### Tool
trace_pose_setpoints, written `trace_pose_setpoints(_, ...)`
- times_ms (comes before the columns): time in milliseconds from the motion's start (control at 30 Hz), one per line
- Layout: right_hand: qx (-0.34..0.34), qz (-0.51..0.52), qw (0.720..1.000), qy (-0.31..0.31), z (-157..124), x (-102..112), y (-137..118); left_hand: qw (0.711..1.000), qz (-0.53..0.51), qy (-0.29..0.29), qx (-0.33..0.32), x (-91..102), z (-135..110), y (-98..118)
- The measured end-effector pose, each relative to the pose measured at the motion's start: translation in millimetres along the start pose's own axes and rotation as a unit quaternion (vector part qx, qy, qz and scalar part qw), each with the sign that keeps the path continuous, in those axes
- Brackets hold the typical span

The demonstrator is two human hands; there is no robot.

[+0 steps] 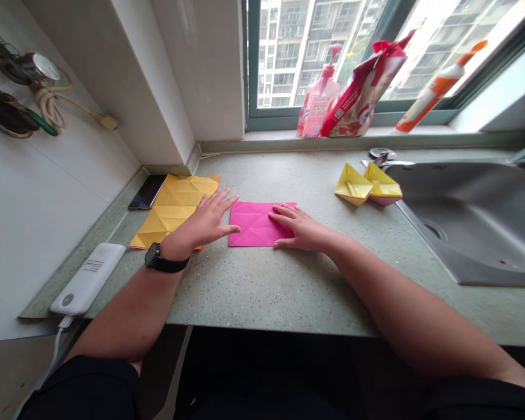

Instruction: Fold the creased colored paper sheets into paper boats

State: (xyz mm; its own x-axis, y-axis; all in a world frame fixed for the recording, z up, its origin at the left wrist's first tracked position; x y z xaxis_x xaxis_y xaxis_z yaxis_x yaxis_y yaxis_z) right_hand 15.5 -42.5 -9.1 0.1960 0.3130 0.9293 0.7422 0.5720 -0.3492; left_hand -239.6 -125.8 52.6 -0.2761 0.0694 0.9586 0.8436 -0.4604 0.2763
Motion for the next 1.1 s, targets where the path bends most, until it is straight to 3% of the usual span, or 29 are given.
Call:
trace_pose_setpoints(100,0.002,-0.002,1.000,-0.006,0,1,-2,0.997,-0.026,0.027,-0.064,-5.6,9,18)
trace_pose_setpoints(200,0.009,0.004,1.000,-0.006,-1,2,-4,0.995,-0.029,-0.028,-0.094,-23.1,14,21)
trace_pose_setpoints(333,0.012,0.007,1.000,-0.013,-2,2,-1,0.991,-0.047,-0.094,-0.084,-34.5,12,8)
trace_pose_setpoints(667,-0.085,-0.016,0.995,-0.050,-15,21,68,0.985,-0.086,-0.119,-0.095,-18.3,2,2)
trace_pose_setpoints(867,-0.076,-0.021,0.995,-0.059,-16,26,76,0.987,-0.061,-0.133,-0.066,-9.4,-7,-23)
trace_pose_setpoints(967,-0.074,-0.018,0.996,-0.056,-16,26,73,0.992,-0.064,-0.100,-0.046,-0.1,-9,-33)
trace_pose_setpoints(1100,-0.085,-0.025,0.994,-0.060,-17,27,71,0.994,-0.073,0.074,-0.032,22.4,-1,-22)
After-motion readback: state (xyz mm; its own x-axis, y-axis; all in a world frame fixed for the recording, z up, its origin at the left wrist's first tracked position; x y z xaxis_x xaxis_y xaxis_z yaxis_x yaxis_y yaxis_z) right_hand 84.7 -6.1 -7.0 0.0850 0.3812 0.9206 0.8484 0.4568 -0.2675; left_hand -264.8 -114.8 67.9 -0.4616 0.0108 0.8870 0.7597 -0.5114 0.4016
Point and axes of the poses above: each hand's wrist, its own z-axis towards the middle knuckle, its own x-axis out of the back of the hand, y = z × x, the point moved 6 cm from there along z, towards the middle knuckle, and after that the axes turned 14 degrees about -x, right-handed, at the moved point
